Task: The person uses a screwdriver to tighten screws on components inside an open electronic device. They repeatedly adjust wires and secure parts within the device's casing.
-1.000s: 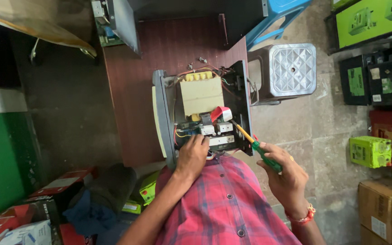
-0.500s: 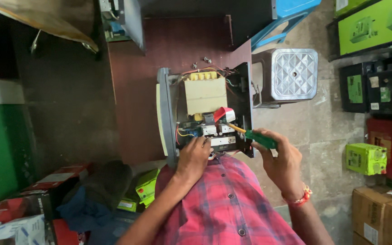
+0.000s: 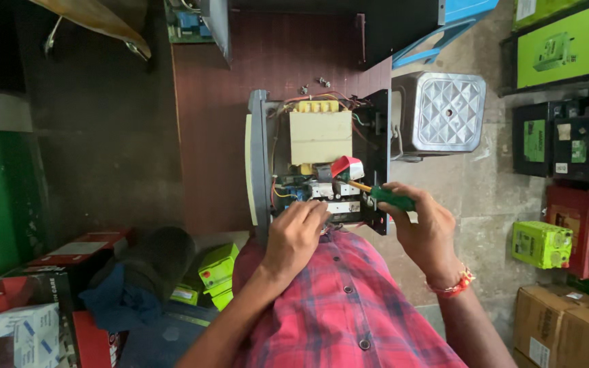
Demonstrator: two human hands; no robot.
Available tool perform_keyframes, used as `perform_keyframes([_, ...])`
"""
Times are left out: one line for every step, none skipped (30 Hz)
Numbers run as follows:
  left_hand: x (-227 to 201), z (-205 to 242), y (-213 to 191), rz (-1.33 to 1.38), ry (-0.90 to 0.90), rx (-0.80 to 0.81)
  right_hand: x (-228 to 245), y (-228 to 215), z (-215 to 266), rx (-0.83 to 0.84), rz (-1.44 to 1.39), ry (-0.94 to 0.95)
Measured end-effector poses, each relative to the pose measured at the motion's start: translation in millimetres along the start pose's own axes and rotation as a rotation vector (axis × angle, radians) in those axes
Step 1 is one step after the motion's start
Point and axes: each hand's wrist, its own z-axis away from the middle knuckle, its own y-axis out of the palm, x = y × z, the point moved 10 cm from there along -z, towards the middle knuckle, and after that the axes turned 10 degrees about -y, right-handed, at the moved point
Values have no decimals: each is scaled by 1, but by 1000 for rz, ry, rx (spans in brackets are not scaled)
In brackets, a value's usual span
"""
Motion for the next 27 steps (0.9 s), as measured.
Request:
perform_keyframes([-5, -5, -5, 17, 4, -25, 2, -1, 0, -9, 10, -9])
perform_keyframes([-9, -10, -8, 19, 16, -38, 1, -1, 0, -19, 33, 7])
perform_keyframes([-13, -15, -11, 20, 29, -51, 1, -2, 0, -28, 56, 23])
perform_keyframes([-17, -21, -14, 20, 41, -66, 1, -3, 0, -38, 77, 37])
perform_keyframes([-18, -26, -16, 27, 44, -75, 1, -3, 0, -52, 88, 52])
perform_keyframes([-20, -31, -17, 36, 46, -83, 1, -4, 0, -64, 98, 68])
perform_keyframes([-20, -36, -19, 45, 47, -91, 0, -4, 1, -75, 109, 85])
perform_keyframes([-20, -40, -19, 42, 46, -88, 0, -4, 1, -79, 110, 85])
perform_keyframes([-20, -43, -19, 39, 44, -84, 0, -4, 0, -83, 111, 86])
perform_keyframes([-19, -46, -19, 35, 43, -81, 0, -4, 0, -87, 111, 87])
perform_keyframes([-20, -48, -19, 32, 49, -88, 0, -4, 1, -83, 100, 91])
perform_keyframes([-21, -50, -19, 28, 55, -98, -1, -4, 0, -80, 88, 93])
perform_keyframes([-21, -52, -19, 24, 61, -107, -2, -4, -1, -76, 76, 95])
perform_keyframes([-19, -53, -18, 22, 55, -101, -2, -3, -1, -65, 77, 92])
perform_keyframes([-18, -54, -18, 20, 49, -95, -3, -3, -2, -55, 78, 89])
perform_keyframes([-16, -54, -17, 18, 43, -90, -4, -3, -2, -44, 80, 86])
perform_keyframes([-16, -53, -17, 17, 43, -89, -3, -2, -2, -40, 85, 76])
perform_keyframes([-15, -53, -17, 15, 43, -91, -2, -2, -3, -35, 89, 64])
perform_keyframes([-14, -52, -17, 13, 42, -92, -1, -1, -3, -30, 93, 52])
perform_keyframes([-13, -51, -17, 15, 34, -95, -5, -2, -3, -39, 73, 86])
perform_keyframes([-12, -50, -17, 16, 27, -98, -9, -3, -3, -49, 54, 120])
perform_keyframes([-11, -49, -18, 17, 18, -101, -12, -3, -3, -57, 32, 155])
perform_keyframes([-9, -49, -18, 19, 13, -100, -15, -4, -2, -65, 24, 183])
perform_keyframes([-7, -48, -18, 22, 8, -99, -18, -5, -1, -74, 17, 212])
perform_keyframes([-6, -47, -18, 26, 4, -98, -21, -6, 0, -83, 10, 240])
perform_keyframes([-4, -46, -18, 29, 2, -103, -20, -6, 0, -84, 22, 231])
perform_keyframes([-3, -45, -18, 33, -1, -108, -19, -7, 0, -84, 33, 221])
